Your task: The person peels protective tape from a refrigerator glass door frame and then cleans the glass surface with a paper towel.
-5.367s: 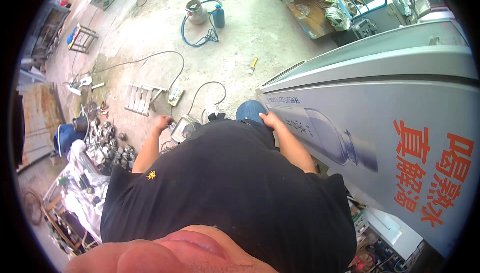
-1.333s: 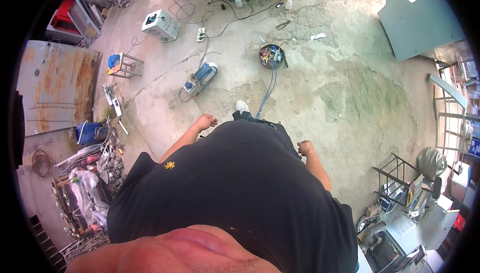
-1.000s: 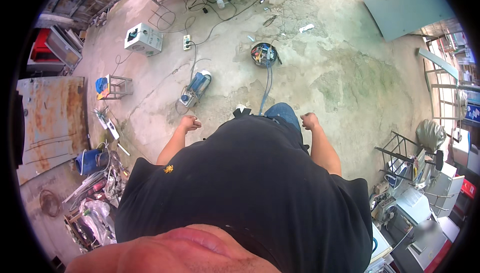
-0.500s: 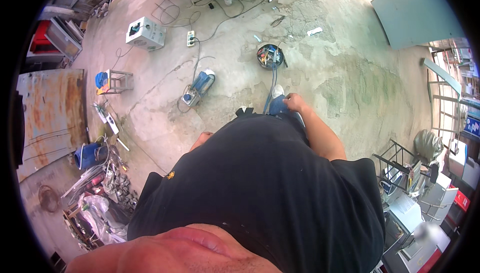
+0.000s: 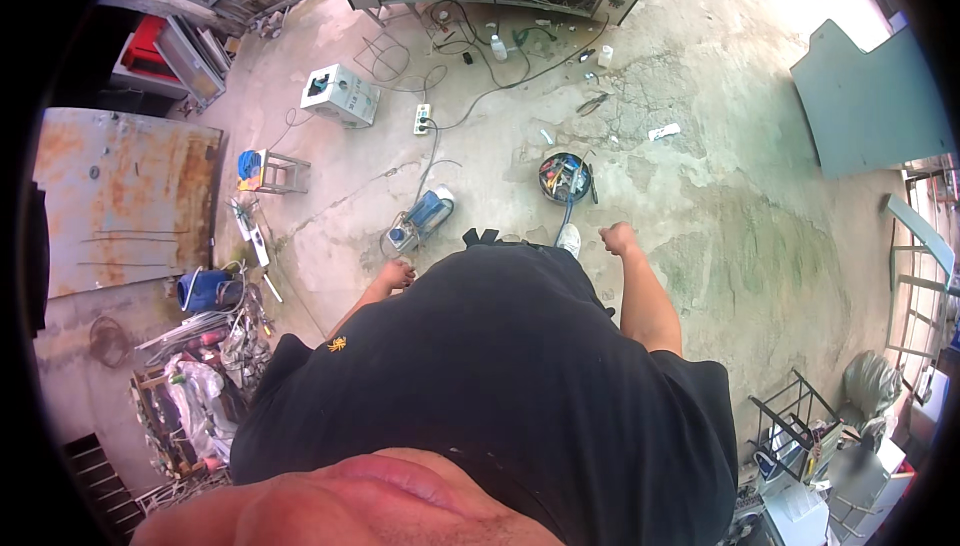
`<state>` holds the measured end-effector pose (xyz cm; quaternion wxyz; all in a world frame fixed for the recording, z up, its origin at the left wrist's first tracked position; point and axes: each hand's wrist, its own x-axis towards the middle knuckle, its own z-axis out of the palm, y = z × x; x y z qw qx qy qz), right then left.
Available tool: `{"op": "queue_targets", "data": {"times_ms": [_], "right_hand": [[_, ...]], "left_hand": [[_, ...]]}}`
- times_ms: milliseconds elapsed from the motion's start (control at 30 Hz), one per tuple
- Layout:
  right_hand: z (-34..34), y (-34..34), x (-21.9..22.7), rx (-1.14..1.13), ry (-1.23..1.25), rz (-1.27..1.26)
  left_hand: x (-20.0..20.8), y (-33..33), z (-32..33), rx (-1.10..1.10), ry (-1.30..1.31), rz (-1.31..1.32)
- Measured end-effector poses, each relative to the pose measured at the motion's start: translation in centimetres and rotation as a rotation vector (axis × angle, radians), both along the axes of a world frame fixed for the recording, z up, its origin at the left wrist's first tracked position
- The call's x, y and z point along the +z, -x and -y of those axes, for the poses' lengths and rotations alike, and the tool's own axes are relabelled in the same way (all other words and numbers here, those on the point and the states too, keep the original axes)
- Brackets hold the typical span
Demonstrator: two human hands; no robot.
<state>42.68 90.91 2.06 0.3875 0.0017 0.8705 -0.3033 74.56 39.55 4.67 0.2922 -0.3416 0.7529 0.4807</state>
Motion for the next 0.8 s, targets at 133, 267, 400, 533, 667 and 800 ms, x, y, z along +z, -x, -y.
{"op": "queue_targets", "data": {"times_ms": [133, 267, 400, 533, 667, 800], "right_hand": [[-2.9, 2.9, -1.9, -0.036, -0.116, -0.227], [-8.6, 1.7, -6.8, -0.058, -0.150, -0.052], [-11.9, 0.0, -7.0, 0.157, -0.316, 0.109], [-12.9, -3.1, -7.9, 0.198, -0.401, 0.114], [-9.9, -3.8, -5.0, -0.042, -0.272, 0.238], [-3.4, -4.1, -0.6, -0.696, 0.168, 0.424]], "left_hand": [[4.5, 11.1, -4.7, 0.121, 0.121, -0.043], [8.7, 19.8, -8.7, -0.274, 0.162, -0.178], [8.6, 22.8, -10.6, -0.190, -0.088, -0.097], [8.2, 24.1, -9.6, -0.333, -0.134, 0.027], [1.9, 24.8, -3.6, -0.524, -0.215, 0.069], [0.9, 28.8, -0.5, -0.443, -0.165, 0.161]]}}
